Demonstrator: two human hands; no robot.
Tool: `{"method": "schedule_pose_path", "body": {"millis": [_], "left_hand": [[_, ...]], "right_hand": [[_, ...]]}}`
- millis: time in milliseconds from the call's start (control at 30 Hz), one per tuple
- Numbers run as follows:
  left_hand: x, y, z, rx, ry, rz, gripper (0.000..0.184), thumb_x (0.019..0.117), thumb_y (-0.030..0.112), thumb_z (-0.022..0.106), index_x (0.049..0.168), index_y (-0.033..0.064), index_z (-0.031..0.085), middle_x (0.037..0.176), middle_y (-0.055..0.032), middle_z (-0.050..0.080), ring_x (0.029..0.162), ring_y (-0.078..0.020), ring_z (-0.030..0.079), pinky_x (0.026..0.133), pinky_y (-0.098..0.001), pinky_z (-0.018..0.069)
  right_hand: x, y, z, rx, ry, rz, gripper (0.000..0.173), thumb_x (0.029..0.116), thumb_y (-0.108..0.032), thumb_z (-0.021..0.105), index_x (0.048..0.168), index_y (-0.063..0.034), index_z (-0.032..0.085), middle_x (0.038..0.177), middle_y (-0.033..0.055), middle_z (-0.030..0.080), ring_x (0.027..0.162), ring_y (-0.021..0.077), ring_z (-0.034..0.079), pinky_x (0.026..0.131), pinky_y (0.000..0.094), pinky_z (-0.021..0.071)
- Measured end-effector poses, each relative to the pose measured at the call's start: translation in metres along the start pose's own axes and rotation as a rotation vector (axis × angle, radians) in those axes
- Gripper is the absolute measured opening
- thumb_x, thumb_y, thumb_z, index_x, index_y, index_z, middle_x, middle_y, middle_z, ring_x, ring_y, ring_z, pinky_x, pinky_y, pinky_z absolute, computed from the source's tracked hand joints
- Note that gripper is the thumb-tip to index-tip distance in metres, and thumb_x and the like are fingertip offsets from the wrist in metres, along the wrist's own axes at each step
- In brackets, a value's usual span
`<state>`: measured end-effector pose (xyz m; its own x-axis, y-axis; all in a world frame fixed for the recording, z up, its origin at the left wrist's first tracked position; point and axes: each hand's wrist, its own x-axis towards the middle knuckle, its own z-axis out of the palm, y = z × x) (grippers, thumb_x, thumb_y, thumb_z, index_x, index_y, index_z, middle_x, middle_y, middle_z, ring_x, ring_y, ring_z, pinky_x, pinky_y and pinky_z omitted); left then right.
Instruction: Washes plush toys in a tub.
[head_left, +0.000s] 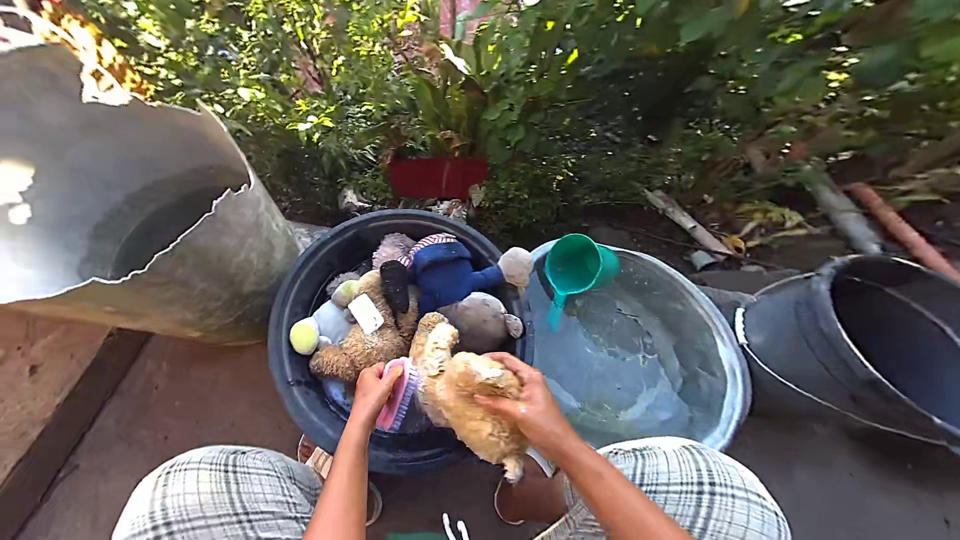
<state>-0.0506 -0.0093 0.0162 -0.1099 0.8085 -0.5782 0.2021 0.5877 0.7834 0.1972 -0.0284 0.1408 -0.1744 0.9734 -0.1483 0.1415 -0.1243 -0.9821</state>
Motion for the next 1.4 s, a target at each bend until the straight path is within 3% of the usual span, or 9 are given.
{"method": "schedule_pose_path", "body": {"millis": [200, 300, 667, 867, 967, 1100, 1200, 1300, 1400], "left_hand": [[0.017, -0.007, 0.019, 0.168, 0.074, 0.051, 0.037, 0.1044, 0.031, 0.059, 0.101, -0.0043, 0.070, 0.095, -0.0212, 0.070, 0.092, -0.0324, 0.068, 0.088, -0.0542, 0.0525], [0.021, -0.009, 0.034, 0.444, 0.027, -0.058, 0.046, 0.1060, 0.039, 0.053, 0.125, -0.0003, 0.068, 0.122, -0.0255, 0.068, 0.120, -0.0414, 0.064, 0.103, -0.0633, 0.0476], [0.073, -0.044, 0.062, 0.635, -0.205, -0.322, 0.052, 0.1083, 0.034, 0.048, 0.138, -0.0075, 0.057, 0.142, -0.0305, 0.056, 0.136, -0.0447, 0.052, 0.112, -0.0621, 0.0406], [0.019, 0.020, 0.052, 0.432, 0.180, 0.006, 0.062, 0.0975, 0.059, 0.059, 0.104, -0.0014, 0.074, 0.107, -0.0248, 0.071, 0.109, -0.0430, 0.067, 0.096, -0.0658, 0.0480], [-0.002, 0.066, 0.052, 0.275, 0.389, 0.279, 0.057, 0.0917, 0.053, 0.067, 0.077, -0.0018, 0.067, 0.072, -0.0152, 0.063, 0.074, -0.0330, 0.064, 0.073, -0.0574, 0.0497], [-0.048, 0.124, 0.084, -0.102, 0.270, 0.744, 0.039, 0.0891, 0.036, 0.070, 0.067, 0.0035, 0.066, 0.060, 0.0015, 0.060, 0.055, -0.0037, 0.058, 0.055, -0.0278, 0.0506], [-0.052, 0.112, 0.111, -0.017, 0.230, 0.985, 0.047, 0.0881, 0.041, 0.069, 0.059, 0.0048, 0.058, 0.056, -0.0038, 0.058, 0.053, -0.0108, 0.057, 0.052, -0.0313, 0.0462], [-0.017, 0.064, 0.080, 0.510, 0.102, 0.475, 0.055, 0.0919, 0.053, 0.062, 0.081, 0.0006, 0.075, 0.081, -0.0193, 0.073, 0.084, -0.0372, 0.072, 0.078, -0.0604, 0.0546], [0.002, 0.070, 0.050, 0.606, 0.068, 0.228, 0.063, 0.0931, 0.061, 0.058, 0.088, 0.0001, 0.072, 0.089, -0.0217, 0.071, 0.095, -0.0414, 0.069, 0.085, -0.0643, 0.0502]], "right_hand": [[0.021, 0.008, -0.019, 0.196, 0.113, 0.251, 0.029, 0.0976, -0.007, 0.061, 0.126, 0.0007, 0.060, 0.104, 0.0064, 0.073, 0.091, 0.0127, 0.072, 0.083, 0.0311, 0.0621], [0.029, 0.028, -0.013, 0.207, 0.212, 0.300, 0.022, 0.1034, -0.011, 0.057, 0.121, 0.0014, 0.061, 0.097, 0.0063, 0.073, 0.086, 0.0109, 0.072, 0.080, 0.0296, 0.0617], [0.023, 0.043, -0.009, 0.087, 0.386, 0.399, 0.045, 0.1127, -0.030, 0.034, 0.126, 0.0036, 0.060, 0.110, 0.0114, 0.067, 0.100, 0.0083, 0.065, 0.090, 0.0283, 0.0541], [0.024, 0.042, -0.015, 0.098, 0.424, 0.448, 0.042, 0.1126, -0.030, 0.035, 0.110, 0.0005, 0.064, 0.093, 0.0068, 0.068, 0.088, 0.0079, 0.067, 0.082, 0.0287, 0.0563], [0.027, 0.041, -0.010, 0.091, 0.403, 0.390, 0.038, 0.1121, -0.025, 0.036, 0.104, -0.0007, 0.065, 0.087, 0.0032, 0.068, 0.082, 0.0048, 0.068, 0.078, 0.0258, 0.0572], [0.032, 0.045, 0.000, 0.107, 0.325, 0.342, 0.034, 0.1111, -0.020, 0.039, 0.107, 0.0001, 0.066, 0.087, 0.0017, 0.069, 0.081, 0.0028, 0.067, 0.078, 0.0240, 0.0569], [0.032, 0.050, 0.002, 0.126, 0.271, 0.249, 0.024, 0.1036, -0.008, 0.042, 0.104, -0.0015, 0.065, 0.083, -0.0032, 0.066, 0.079, -0.0021, 0.064, 0.076, 0.0197, 0.0546], [0.037, 0.048, -0.003, 0.082, 0.305, 0.323, 0.031, 0.1094, -0.015, 0.044, 0.102, 0.0015, 0.068, 0.087, 0.0041, 0.069, 0.082, 0.0052, 0.066, 0.080, 0.0262, 0.0547], [0.045, 0.040, -0.003, 0.099, 0.276, 0.361, 0.033, 0.1110, -0.020, 0.041, 0.105, 0.0007, 0.067, 0.090, 0.0060, 0.069, 0.084, 0.0070, 0.067, 0.080, 0.0269, 0.0556]]}}
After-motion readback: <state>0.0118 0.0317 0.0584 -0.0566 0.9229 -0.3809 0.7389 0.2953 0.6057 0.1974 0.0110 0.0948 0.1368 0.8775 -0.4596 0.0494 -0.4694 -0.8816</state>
